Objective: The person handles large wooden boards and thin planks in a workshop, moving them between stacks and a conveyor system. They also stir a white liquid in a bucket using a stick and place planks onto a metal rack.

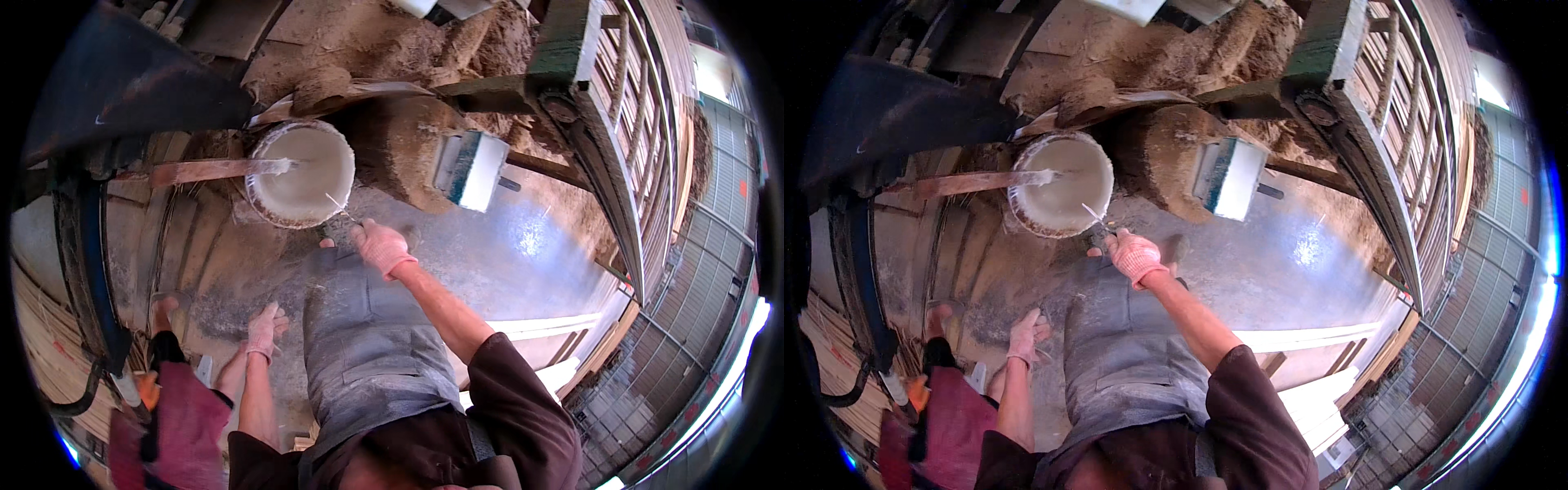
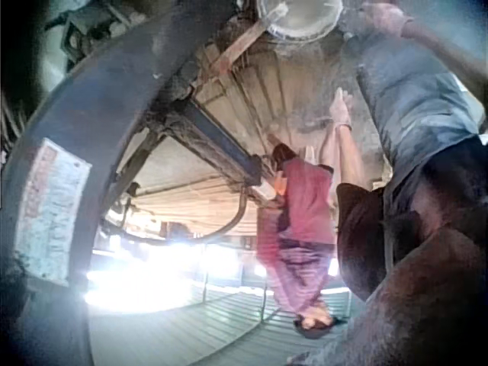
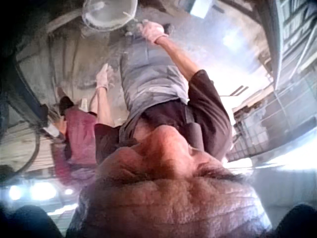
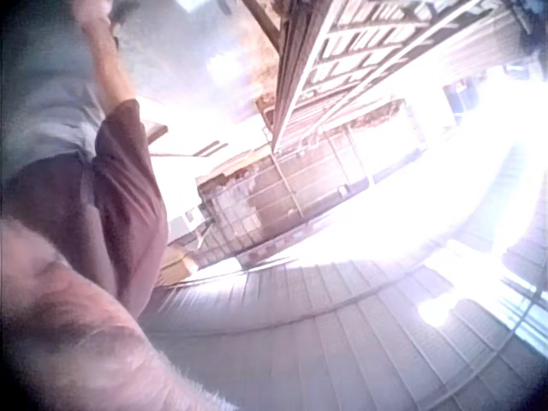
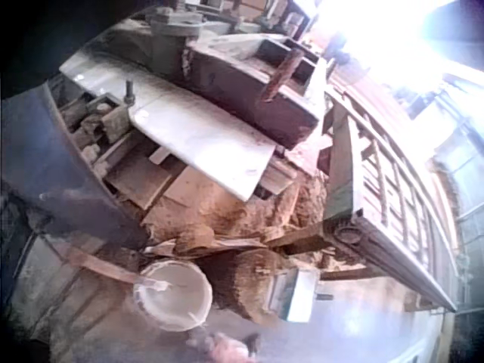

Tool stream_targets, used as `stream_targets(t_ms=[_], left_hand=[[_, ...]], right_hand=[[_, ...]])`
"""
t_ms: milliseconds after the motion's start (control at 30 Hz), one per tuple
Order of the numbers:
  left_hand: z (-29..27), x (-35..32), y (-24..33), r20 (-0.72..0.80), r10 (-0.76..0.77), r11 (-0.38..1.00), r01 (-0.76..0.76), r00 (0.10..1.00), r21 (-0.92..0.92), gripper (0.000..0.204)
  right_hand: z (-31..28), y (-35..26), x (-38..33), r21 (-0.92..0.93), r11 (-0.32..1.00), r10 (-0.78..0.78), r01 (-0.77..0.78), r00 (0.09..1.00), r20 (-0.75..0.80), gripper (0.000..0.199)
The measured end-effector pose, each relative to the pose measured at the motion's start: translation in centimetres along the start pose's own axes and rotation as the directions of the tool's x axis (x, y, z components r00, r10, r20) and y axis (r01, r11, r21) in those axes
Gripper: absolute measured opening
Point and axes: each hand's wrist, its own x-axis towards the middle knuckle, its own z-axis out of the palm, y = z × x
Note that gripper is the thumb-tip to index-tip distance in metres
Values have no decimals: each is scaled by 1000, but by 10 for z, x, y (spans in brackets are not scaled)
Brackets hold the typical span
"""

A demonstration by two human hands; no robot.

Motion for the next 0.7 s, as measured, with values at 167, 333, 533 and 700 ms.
stream_targets(t_ms=[167, 333, 533, 700], left_hand=[[6, -30, 17, -79, -81, 983, 92, 994, 157, 32], [-11, 4, -14, 19, -70, 969, 63, 997, 240, 42], [7, -22, 8, 112, -37, 946, -1, 993, 323, 46], [12, -28, 13, 123, 74, 997, -74, 990, 1, 22]], right_hand=[[-10, 48, -40, 349, 930, -17, 113, 964, -266, 47], [-66, 86, -127, 725, 688, 349, 8, 873, -341, 43], [-64, 119, -153, 787, 610, 476, 96, 750, -460, 30], [-45, 50, -103, 631, 775, 334, -34, 869, -364, 45]])
